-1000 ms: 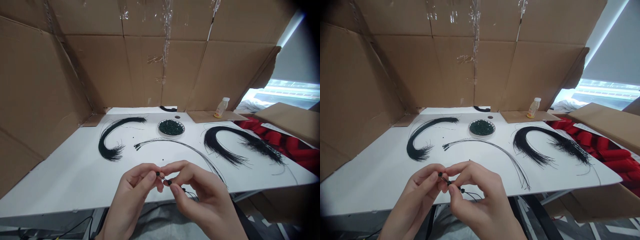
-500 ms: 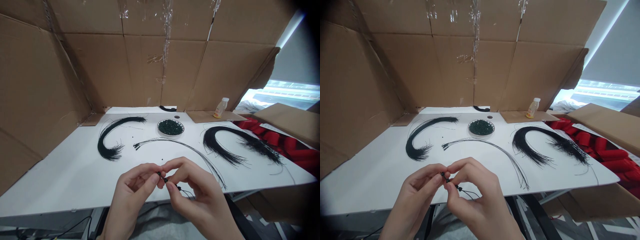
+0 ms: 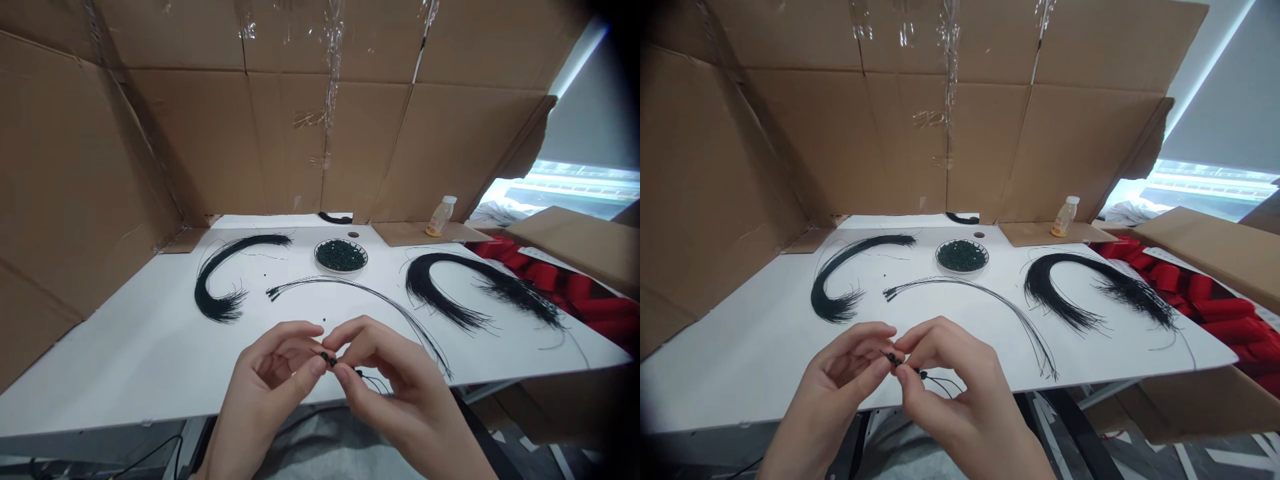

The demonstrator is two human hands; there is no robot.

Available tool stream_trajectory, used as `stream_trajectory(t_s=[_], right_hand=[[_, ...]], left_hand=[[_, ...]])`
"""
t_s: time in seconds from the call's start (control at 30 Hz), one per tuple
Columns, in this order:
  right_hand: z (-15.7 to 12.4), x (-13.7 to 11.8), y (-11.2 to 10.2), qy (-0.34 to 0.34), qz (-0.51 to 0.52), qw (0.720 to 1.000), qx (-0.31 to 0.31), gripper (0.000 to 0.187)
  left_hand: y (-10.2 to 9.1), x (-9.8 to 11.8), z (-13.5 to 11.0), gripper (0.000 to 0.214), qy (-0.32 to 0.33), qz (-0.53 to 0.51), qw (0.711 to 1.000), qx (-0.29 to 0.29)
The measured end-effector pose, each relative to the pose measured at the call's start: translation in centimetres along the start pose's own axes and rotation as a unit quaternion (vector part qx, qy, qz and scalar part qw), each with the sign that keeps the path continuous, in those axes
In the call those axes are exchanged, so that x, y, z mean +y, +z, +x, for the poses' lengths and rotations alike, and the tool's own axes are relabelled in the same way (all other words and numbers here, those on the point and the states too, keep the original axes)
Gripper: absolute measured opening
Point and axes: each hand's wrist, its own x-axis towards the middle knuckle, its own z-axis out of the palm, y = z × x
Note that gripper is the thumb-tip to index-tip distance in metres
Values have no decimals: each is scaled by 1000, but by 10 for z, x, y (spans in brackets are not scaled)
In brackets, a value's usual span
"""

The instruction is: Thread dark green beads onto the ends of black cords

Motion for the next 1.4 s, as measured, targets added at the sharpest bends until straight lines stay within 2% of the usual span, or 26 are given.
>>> stream_trajectory(t_s=[0.13,0.23,0.33,0.47,0.57,0.67,0.8,0.9,0.93,1.03,1.1,1.23,1.4], right_hand=[[1,1,-8,3,-48,999,-26,13],[1,6,-11,6,-79,997,-23,8],[0,10,-11,8,-85,996,-4,5],[-2,13,-10,46,-97,994,0,10],[-3,14,-10,72,-95,993,-18,11],[-7,14,-12,114,-64,991,-39,11],[-13,17,-17,148,-7,987,-67,2],[-19,21,-28,172,9,981,-83,4],[-21,22,-33,185,9,980,-78,8],[-29,26,-54,210,-2,978,-17,20],[-36,28,-68,204,-15,978,36,26],[-47,32,-86,197,-42,973,112,27],[-53,38,-88,195,-47,972,124,27]], left_hand=[[2,5,2,8,7,46,999,25],[2,8,4,6,13,71,997,-12],[2,11,5,6,25,94,995,-24],[0,10,4,10,50,165,985,-29],[1,8,4,13,85,238,967,-25],[5,7,3,13,104,262,959,-20],[12,9,-3,14,97,263,958,-56],[8,8,-1,10,64,320,939,-108],[3,5,4,7,43,351,927,-123],[-16,-12,28,25,-19,452,881,-137],[-27,-29,51,22,-19,493,861,-128],[-32,-65,92,20,6,509,854,-110],[-18,-87,111,17,25,487,863,-127]])
